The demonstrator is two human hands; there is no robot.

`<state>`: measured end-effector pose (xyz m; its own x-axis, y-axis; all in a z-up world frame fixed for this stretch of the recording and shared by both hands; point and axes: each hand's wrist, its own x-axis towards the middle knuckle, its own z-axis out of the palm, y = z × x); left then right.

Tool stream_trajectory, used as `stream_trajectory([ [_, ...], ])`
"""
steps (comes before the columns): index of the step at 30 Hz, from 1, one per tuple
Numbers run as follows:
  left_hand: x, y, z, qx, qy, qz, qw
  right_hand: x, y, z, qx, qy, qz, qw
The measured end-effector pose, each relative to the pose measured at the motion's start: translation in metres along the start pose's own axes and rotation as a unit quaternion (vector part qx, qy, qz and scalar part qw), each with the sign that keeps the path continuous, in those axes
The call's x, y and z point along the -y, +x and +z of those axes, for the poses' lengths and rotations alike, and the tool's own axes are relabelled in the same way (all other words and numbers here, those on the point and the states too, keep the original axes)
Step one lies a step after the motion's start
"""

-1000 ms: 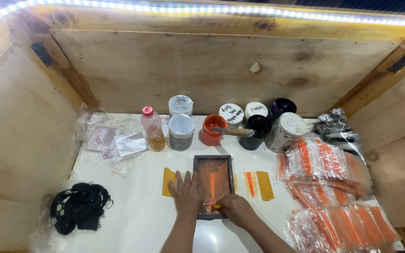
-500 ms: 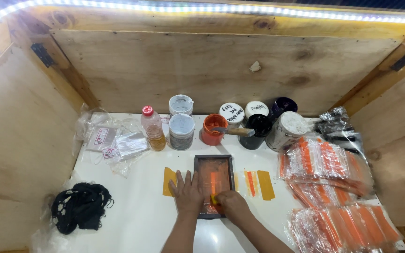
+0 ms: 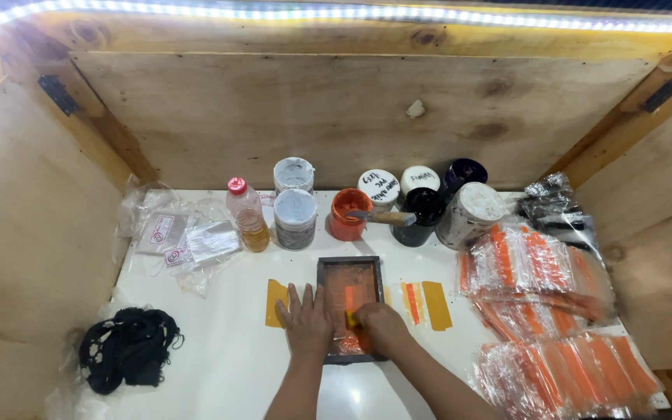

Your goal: Manual screen printing of orange ink onto small paper strips using a hand-held screen and squeegee

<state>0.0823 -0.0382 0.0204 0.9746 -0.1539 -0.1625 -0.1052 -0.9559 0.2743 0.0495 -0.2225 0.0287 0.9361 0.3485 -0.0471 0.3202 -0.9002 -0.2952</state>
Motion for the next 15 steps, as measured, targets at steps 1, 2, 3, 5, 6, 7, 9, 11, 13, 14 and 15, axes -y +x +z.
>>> stream_trajectory([
  [1,-0.003,0.001,-0.009,-0.002,-0.001,0.0,1.0,-0.001,-0.006,0.0,-0.001,-0.001,0.0,1.0],
  [2,-0.006,-0.002,-0.018,0.032,-0.004,-0.011,0.999,0.0,-0.015,0.002,-0.009,0.029,-0.032,0.999],
  [3,-0.008,-0.005,-0.026,0.065,-0.007,-0.022,0.998,0.001,-0.024,0.004,-0.018,0.06,-0.062,0.996],
  [5,-0.001,-0.003,-0.003,0.007,-0.008,-0.003,1.0,0.001,-0.02,-0.008,0.014,0.072,-0.044,0.996],
  [6,0.002,-0.002,0.009,-0.051,-0.011,0.011,0.999,0.0,-0.017,-0.015,0.048,0.081,-0.029,0.995],
  [7,0.0,0.001,0.001,-0.054,-0.012,0.01,0.998,-0.001,-0.004,-0.029,0.047,0.08,-0.032,0.995],
  [9,-0.002,-0.002,-0.01,0.025,-0.026,-0.013,0.999,0.003,0.014,-0.051,0.032,0.115,0.053,0.991],
  [11,-0.003,-0.002,-0.009,0.015,-0.027,-0.004,1.0,-0.005,0.029,-0.045,0.022,0.079,0.087,0.993],
  [13,0.001,-0.002,-0.002,0.003,-0.025,0.003,1.0,-0.006,0.035,-0.036,0.011,0.044,0.118,0.992],
  [14,0.002,-0.001,0.005,-0.029,-0.012,0.01,0.999,-0.004,0.033,-0.03,0.021,0.026,0.1,0.994],
  [15,0.004,0.001,0.012,-0.061,0.0,0.018,0.998,-0.003,0.03,-0.025,0.031,0.007,0.082,0.996],
])
